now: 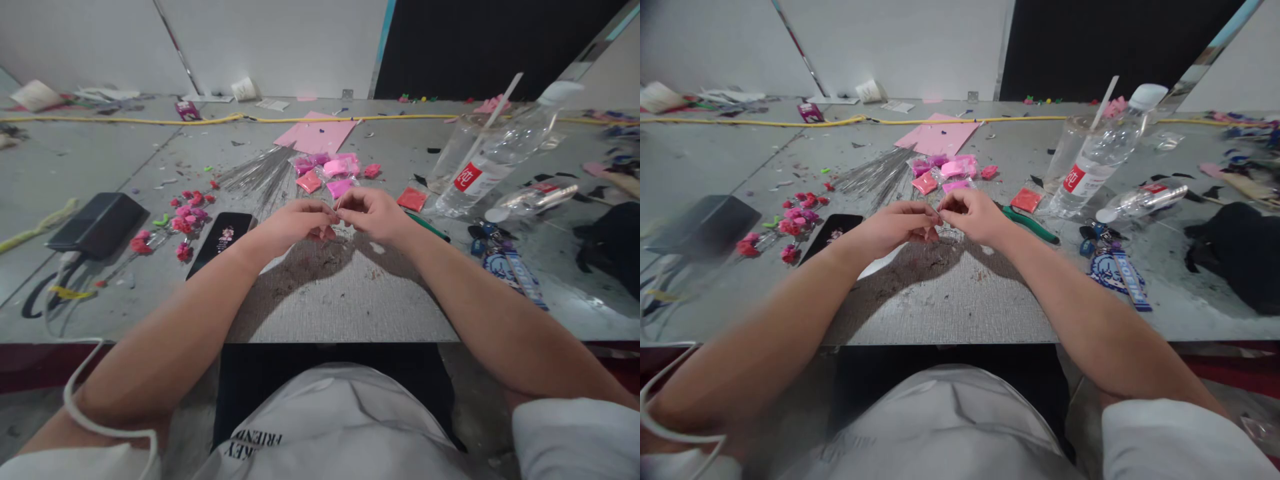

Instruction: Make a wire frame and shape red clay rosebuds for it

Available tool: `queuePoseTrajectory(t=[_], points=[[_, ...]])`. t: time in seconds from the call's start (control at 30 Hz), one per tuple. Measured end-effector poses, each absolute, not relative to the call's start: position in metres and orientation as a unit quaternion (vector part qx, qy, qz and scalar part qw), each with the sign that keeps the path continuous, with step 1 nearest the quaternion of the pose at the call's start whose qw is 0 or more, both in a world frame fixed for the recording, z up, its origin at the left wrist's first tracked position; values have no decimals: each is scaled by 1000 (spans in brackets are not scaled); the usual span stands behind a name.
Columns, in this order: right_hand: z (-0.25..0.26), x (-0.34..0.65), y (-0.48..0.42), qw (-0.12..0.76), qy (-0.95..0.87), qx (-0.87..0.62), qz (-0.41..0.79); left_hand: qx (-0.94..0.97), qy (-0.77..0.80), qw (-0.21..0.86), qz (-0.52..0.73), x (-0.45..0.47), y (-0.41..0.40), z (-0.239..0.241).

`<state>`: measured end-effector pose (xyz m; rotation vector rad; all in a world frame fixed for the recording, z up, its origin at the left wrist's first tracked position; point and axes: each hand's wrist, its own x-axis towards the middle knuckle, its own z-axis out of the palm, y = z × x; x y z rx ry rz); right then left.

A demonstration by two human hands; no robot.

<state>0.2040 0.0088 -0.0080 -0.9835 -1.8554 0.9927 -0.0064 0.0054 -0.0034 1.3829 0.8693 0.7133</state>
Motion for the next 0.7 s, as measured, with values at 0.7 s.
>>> queuePoseTrajectory(t=[0.7], points=[[-5,199,-4,393,-787,-374,292,504,405,706,290,-4,5,-2]])
